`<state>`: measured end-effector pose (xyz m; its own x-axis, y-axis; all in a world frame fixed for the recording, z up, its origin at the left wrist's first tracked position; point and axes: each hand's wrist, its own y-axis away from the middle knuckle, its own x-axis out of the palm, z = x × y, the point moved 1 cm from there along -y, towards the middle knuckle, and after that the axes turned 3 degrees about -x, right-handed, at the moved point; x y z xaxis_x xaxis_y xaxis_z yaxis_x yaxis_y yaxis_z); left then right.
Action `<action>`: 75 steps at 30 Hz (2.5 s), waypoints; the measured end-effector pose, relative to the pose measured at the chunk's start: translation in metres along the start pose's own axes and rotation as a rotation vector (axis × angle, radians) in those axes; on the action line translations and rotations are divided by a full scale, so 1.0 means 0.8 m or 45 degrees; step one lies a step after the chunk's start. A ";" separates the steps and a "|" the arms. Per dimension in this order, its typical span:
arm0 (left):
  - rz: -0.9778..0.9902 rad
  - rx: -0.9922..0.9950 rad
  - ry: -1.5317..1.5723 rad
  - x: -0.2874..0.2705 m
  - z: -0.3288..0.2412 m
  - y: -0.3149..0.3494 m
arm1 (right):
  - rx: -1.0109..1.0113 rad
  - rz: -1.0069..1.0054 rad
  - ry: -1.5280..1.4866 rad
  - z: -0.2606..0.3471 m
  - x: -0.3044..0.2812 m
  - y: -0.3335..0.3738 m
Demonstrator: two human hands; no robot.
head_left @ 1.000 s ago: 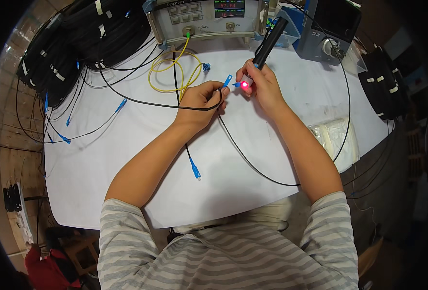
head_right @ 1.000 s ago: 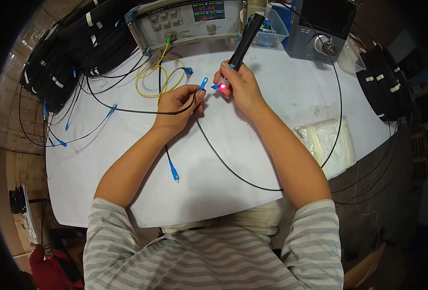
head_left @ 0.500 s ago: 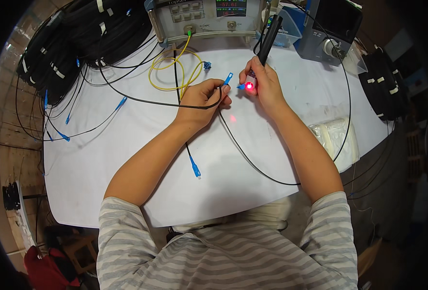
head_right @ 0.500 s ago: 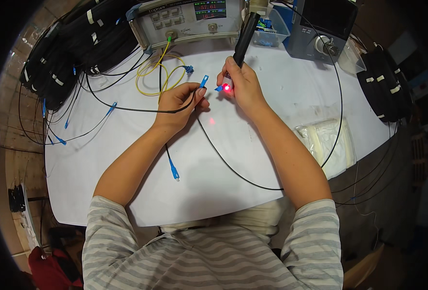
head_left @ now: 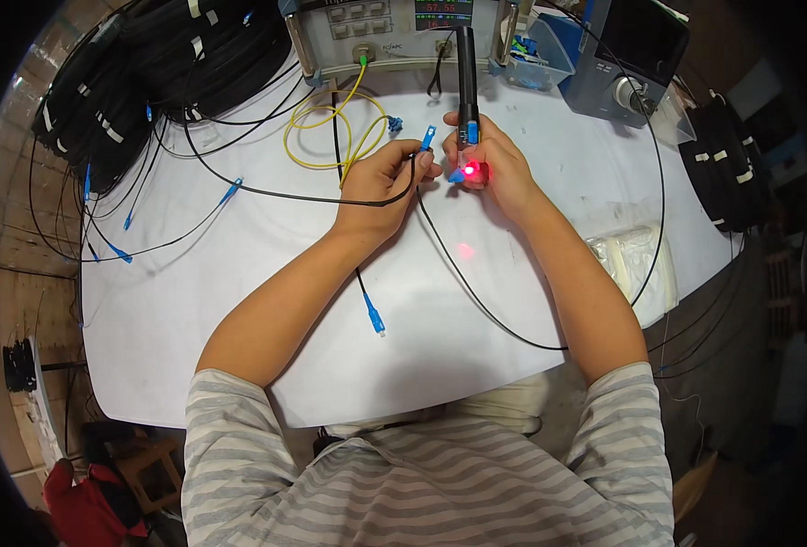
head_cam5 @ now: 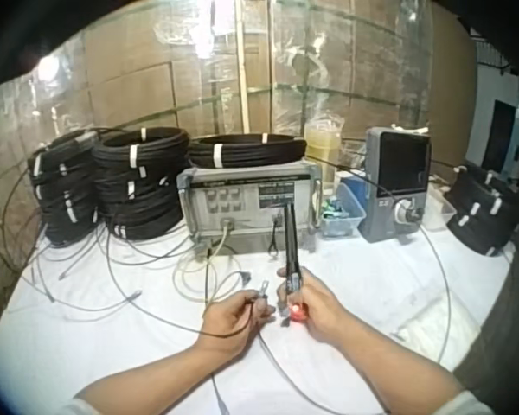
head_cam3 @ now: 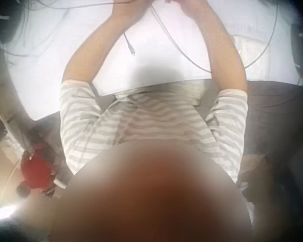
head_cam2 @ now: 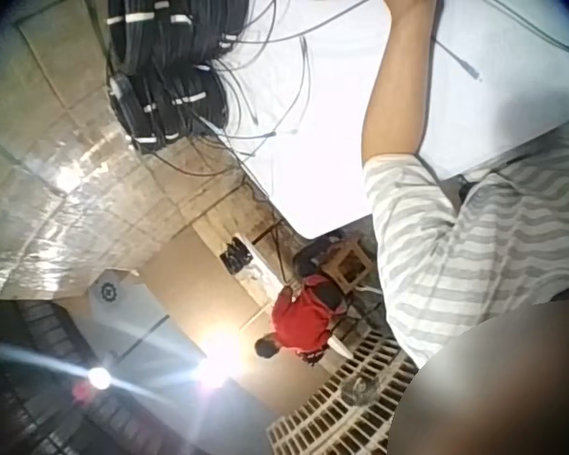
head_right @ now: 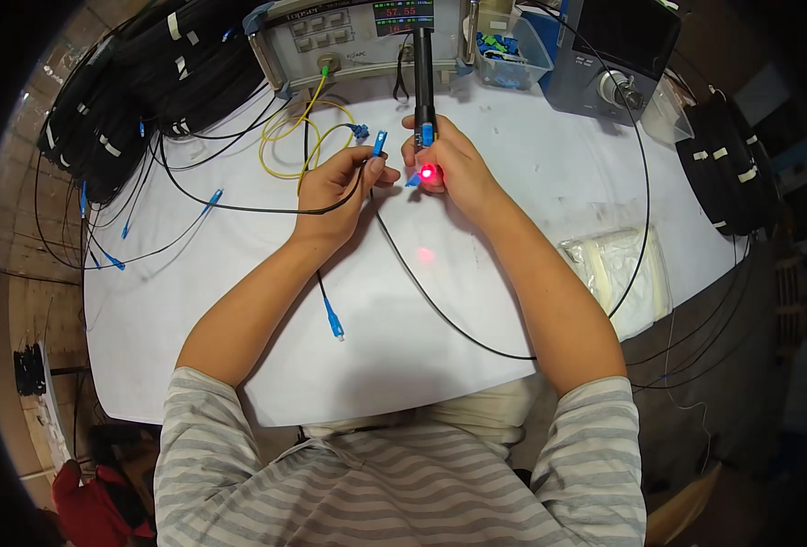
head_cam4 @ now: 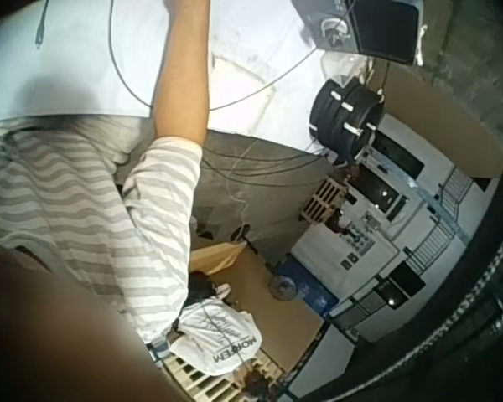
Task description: Testing the continuity and signal of fiber optic cables using a light source and power meter.
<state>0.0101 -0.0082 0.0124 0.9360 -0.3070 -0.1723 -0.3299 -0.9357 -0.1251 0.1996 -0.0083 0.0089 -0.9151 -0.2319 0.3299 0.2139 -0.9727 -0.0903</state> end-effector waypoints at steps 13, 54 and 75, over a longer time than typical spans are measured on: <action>0.020 -0.006 0.043 0.000 -0.001 -0.001 | 0.024 0.068 0.014 -0.002 -0.006 -0.001; 0.018 0.122 0.051 0.008 0.009 0.002 | -0.277 -0.604 -0.161 0.094 -0.098 -0.027; 0.037 0.165 0.110 0.007 0.017 -0.002 | -0.025 0.017 0.608 0.051 -0.013 0.001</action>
<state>0.0139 -0.0061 -0.0020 0.9312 -0.3524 -0.0937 -0.3646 -0.8978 -0.2471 0.2231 -0.0069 0.0440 -0.9680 -0.2085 -0.1400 0.2245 -0.9681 -0.1109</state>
